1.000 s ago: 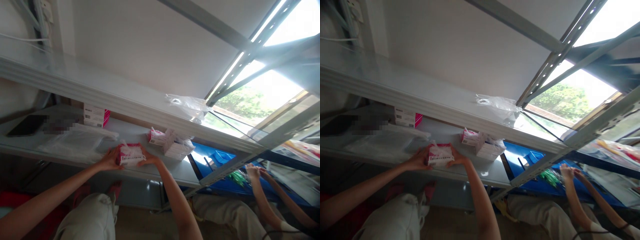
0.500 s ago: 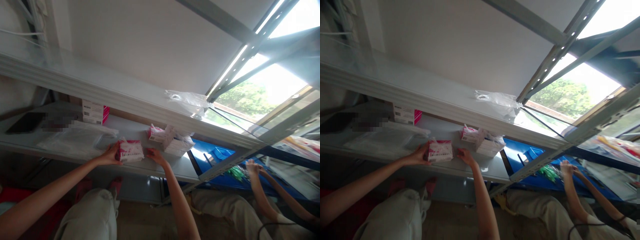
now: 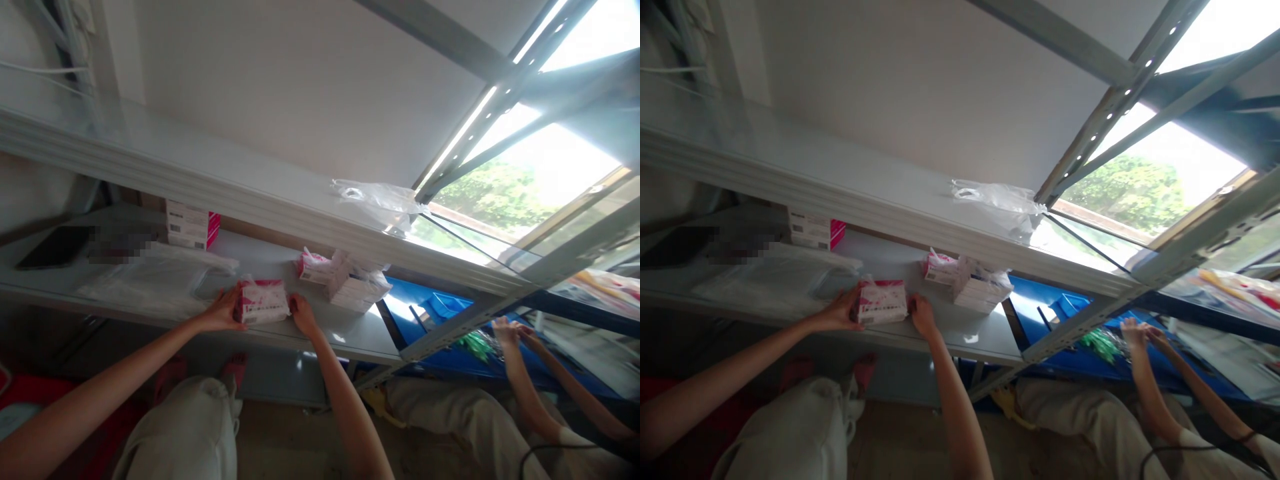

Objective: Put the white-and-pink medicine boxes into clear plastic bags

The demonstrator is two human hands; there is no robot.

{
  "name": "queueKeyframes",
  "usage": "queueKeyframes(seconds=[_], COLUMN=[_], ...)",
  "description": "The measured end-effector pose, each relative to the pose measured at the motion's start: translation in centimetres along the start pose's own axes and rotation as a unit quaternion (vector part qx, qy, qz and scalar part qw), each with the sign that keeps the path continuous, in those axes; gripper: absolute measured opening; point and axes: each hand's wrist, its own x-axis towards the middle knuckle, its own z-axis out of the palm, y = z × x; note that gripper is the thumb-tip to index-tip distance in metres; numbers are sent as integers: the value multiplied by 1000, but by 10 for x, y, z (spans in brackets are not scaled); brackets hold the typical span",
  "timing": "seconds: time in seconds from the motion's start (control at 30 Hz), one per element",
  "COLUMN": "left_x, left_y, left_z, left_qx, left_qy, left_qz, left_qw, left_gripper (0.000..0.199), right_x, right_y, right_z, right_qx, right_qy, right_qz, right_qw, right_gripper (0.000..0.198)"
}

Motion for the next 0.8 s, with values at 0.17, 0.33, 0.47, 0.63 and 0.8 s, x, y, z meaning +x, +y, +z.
queueKeyframes(seconds=[0.17,0.33,0.47,0.63,0.8], left_x=[0,-2,-3,-2,-1], left_y=[1,4,4,0,0], left_z=[0,-2,-2,0,4], left_qx=[-7,-3,-11,-12,0], left_qy=[-3,-15,-6,12,13], left_qz=[-5,-4,-3,5,3], left_qw=[1000,1000,1000,1000,1000], left_gripper=[117,117,116,115,115], right_x=[-5,-7,-9,-15,-13], right_y=[-5,-7,-4,3,-6], right_z=[9,11,9,7,15], right_qx=[96,103,43,-14,-4], right_qy=[43,100,90,8,48], right_qz=[-2,47,48,9,50], right_qw=[994,988,994,1000,998], right_gripper=[16,16,22,29,26])
